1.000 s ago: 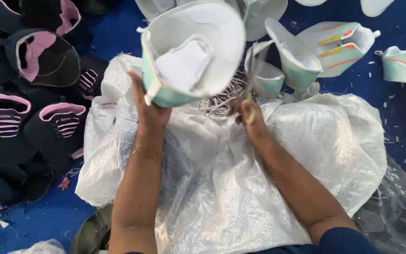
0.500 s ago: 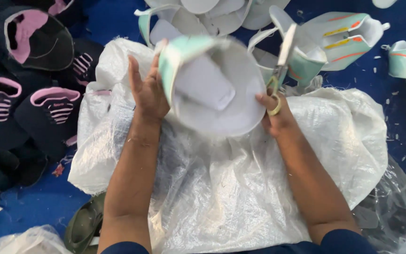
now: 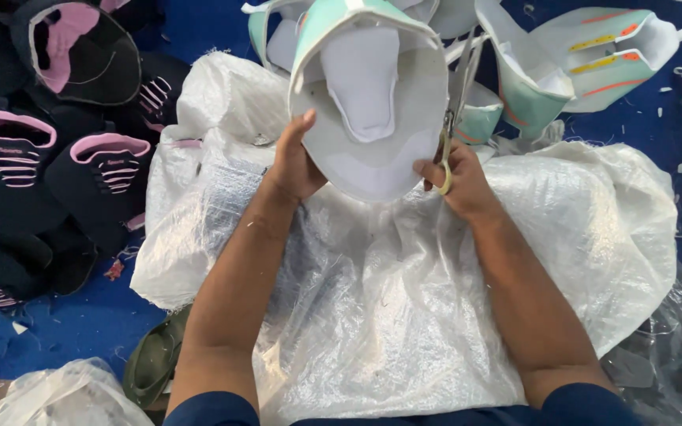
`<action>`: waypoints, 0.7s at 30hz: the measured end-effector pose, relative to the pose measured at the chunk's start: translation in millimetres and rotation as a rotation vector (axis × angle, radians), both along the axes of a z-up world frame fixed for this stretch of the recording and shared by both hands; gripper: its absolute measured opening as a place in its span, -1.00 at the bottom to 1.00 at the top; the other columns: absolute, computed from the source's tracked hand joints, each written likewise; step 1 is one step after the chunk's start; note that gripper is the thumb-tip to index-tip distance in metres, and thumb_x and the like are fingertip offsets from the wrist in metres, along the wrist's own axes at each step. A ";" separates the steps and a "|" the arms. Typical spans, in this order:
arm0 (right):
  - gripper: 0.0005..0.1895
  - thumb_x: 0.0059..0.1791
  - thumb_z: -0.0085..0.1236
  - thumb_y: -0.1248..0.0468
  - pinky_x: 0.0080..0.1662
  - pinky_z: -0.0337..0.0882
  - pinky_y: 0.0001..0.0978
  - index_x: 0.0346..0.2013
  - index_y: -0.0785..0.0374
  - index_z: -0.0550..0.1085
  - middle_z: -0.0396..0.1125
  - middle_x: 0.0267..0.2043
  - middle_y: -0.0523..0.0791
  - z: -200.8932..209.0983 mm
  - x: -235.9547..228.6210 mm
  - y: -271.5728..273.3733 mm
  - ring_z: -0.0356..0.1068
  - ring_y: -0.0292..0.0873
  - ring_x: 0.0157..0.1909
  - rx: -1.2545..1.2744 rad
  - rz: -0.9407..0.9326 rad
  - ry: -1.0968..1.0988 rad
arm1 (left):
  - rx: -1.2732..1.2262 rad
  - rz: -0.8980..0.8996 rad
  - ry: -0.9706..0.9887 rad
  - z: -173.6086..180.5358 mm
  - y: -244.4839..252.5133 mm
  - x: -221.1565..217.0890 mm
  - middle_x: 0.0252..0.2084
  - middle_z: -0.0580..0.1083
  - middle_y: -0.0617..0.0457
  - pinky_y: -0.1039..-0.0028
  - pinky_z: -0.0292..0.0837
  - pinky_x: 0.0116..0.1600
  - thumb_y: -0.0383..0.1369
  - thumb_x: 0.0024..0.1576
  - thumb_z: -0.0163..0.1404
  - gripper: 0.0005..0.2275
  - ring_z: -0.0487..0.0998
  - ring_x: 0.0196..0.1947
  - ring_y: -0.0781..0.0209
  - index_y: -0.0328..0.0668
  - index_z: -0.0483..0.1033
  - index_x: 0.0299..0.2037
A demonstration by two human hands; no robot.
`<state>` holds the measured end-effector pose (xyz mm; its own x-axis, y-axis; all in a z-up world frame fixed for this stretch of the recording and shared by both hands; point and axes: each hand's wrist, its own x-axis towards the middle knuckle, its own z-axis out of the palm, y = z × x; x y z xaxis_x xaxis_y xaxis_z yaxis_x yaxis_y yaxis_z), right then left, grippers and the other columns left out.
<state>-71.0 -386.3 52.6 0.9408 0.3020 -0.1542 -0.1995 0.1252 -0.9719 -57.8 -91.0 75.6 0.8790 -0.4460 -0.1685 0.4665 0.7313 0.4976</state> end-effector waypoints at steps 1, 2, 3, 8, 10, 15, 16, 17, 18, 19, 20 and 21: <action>-0.80 0.00 0.31 0.27 -0.34 0.40 -0.50 -0.17 0.25 0.48 0.38 -0.35 -0.22 -2.7 0.2 0.5 0.35 -0.36 -0.38 0.002 0.000 -0.001 | 0.002 0.000 -0.001 3.9 0.0 -1.2 0.24 0.41 -0.23 0.05 0.43 0.26 -0.02 0.15 0.04 -0.31 0.50 0.20 -0.14 -0.35 0.20 0.37; -0.77 -0.01 0.33 0.24 -0.34 0.40 -0.50 -0.19 0.27 0.47 0.39 -0.37 -0.22 -5.5 -0.6 0.3 0.35 -0.36 -0.40 -0.096 -0.012 -0.035 | 0.072 0.049 0.008 7.3 -0.7 -3.0 0.20 0.42 -0.22 0.04 0.43 0.22 -0.05 0.11 0.06 -0.32 0.50 0.16 -0.15 -0.34 0.20 0.35; -0.73 -0.01 0.34 0.21 -0.35 0.40 -0.51 -0.22 0.30 0.45 0.39 -0.39 -0.21 -8.3 -1.0 0.2 0.35 -0.36 -0.41 -0.194 -0.024 -0.070 | 0.143 0.097 0.018 10.5 -1.2 -4.4 0.16 0.42 -0.20 0.04 0.44 0.17 -0.08 0.06 0.07 -0.33 0.51 0.13 -0.15 -0.32 0.20 0.33; -0.55 -0.17 0.53 0.08 -0.25 0.42 -0.35 -0.30 0.35 0.49 0.41 -0.34 -0.12 49.4 -15.6 17.1 0.41 -0.17 -0.31 -0.620 -0.139 -0.395 | 0.357 0.475 -0.016 -37.3 -2.1 14.0 0.22 0.40 -0.20 0.21 0.36 0.31 -0.29 0.15 0.18 -0.39 0.45 0.21 -0.04 -0.48 0.24 0.33; -0.44 -0.25 0.64 0.05 -0.24 0.39 -0.21 -0.41 0.41 0.46 0.38 -0.37 -0.02 56.6 -17.3 18.3 0.39 0.00 -0.32 -0.945 -0.129 -0.661 | 0.480 0.688 -0.011 -30.5 -3.2 18.7 0.27 0.38 -0.15 0.31 0.31 0.31 -0.33 0.15 0.20 -0.40 0.41 0.22 0.05 -0.43 0.23 0.34; -0.52 -0.19 0.54 0.08 -0.15 0.45 -0.18 -0.16 0.34 0.59 0.46 -0.16 -0.03 43.5 -15.3 15.3 0.47 0.04 -0.17 -1.023 -0.158 -0.748 | 0.782 0.811 -0.130 -31.8 -9.8 20.1 0.24 0.45 -0.22 0.36 0.34 0.30 -0.25 0.18 0.21 -0.43 0.46 0.22 0.01 -0.51 0.32 0.29; -0.52 -0.19 0.54 0.08 -0.15 0.45 -0.18 -0.16 0.34 0.59 0.46 -0.16 -0.03 41.7 -14.7 15.0 0.47 0.04 -0.17 -1.025 -0.158 -0.744 | 0.782 0.808 -0.128 -30.9 -9.8 20.6 0.24 0.45 -0.22 0.36 0.34 0.30 -0.25 0.18 0.21 -0.43 0.46 0.22 0.01 -0.51 0.32 0.29; -0.55 -0.18 0.52 0.12 -0.12 0.45 -0.15 -0.15 0.33 0.60 0.47 -0.15 -0.03 40.0 -14.3 14.5 0.47 0.05 -0.13 -1.067 -0.150 -0.776 | 0.816 0.787 -0.091 -30.0 -10.1 21.1 0.22 0.47 -0.22 0.35 0.36 0.28 -0.25 0.18 0.21 -0.44 0.47 0.20 0.01 -0.52 0.35 0.27; -0.58 -0.17 0.51 0.15 -0.09 0.45 -0.13 -0.14 0.32 0.60 0.47 -0.14 -0.02 38.4 -13.8 13.5 0.47 0.06 -0.10 -1.110 -0.142 -0.809 | 0.849 0.766 -0.054 -29.1 -10.8 21.6 0.20 0.50 -0.22 0.35 0.37 0.27 -0.25 0.17 0.20 -0.46 0.49 0.18 0.01 -0.52 0.39 0.25; -0.58 -0.17 0.51 0.15 -0.09 0.45 -0.13 -0.14 0.32 0.60 0.47 -0.14 -0.02 37.9 -14.0 13.0 0.47 0.06 -0.10 -1.112 -0.142 -0.806 | 0.848 0.763 -0.053 -31.0 -10.6 22.2 0.20 0.50 -0.22 0.35 0.37 0.27 -0.25 0.17 0.20 -0.46 0.49 0.18 0.01 -0.52 0.39 0.25; -0.59 -0.17 0.48 0.19 -0.07 0.45 -0.13 -0.12 0.32 0.60 0.47 -0.13 -0.02 37.5 -13.6 13.2 0.47 0.06 -0.09 -1.115 -0.136 -0.816 | 0.814 0.783 -0.047 -32.6 -9.6 22.8 0.22 0.47 -0.23 0.34 0.36 0.27 -0.26 0.16 0.21 -0.44 0.48 0.20 0.00 -0.52 0.35 0.27; -0.60 -0.17 0.46 0.22 -0.06 0.45 -0.12 -0.11 0.31 0.60 0.47 -0.11 -0.01 37.1 -13.4 13.5 0.46 0.06 -0.07 -1.118 -0.129 -0.825 | 0.780 0.803 -0.041 -34.0 -8.5 23.3 0.25 0.45 -0.24 0.34 0.36 0.28 -0.27 0.15 0.22 -0.41 0.46 0.21 0.00 -0.52 0.31 0.29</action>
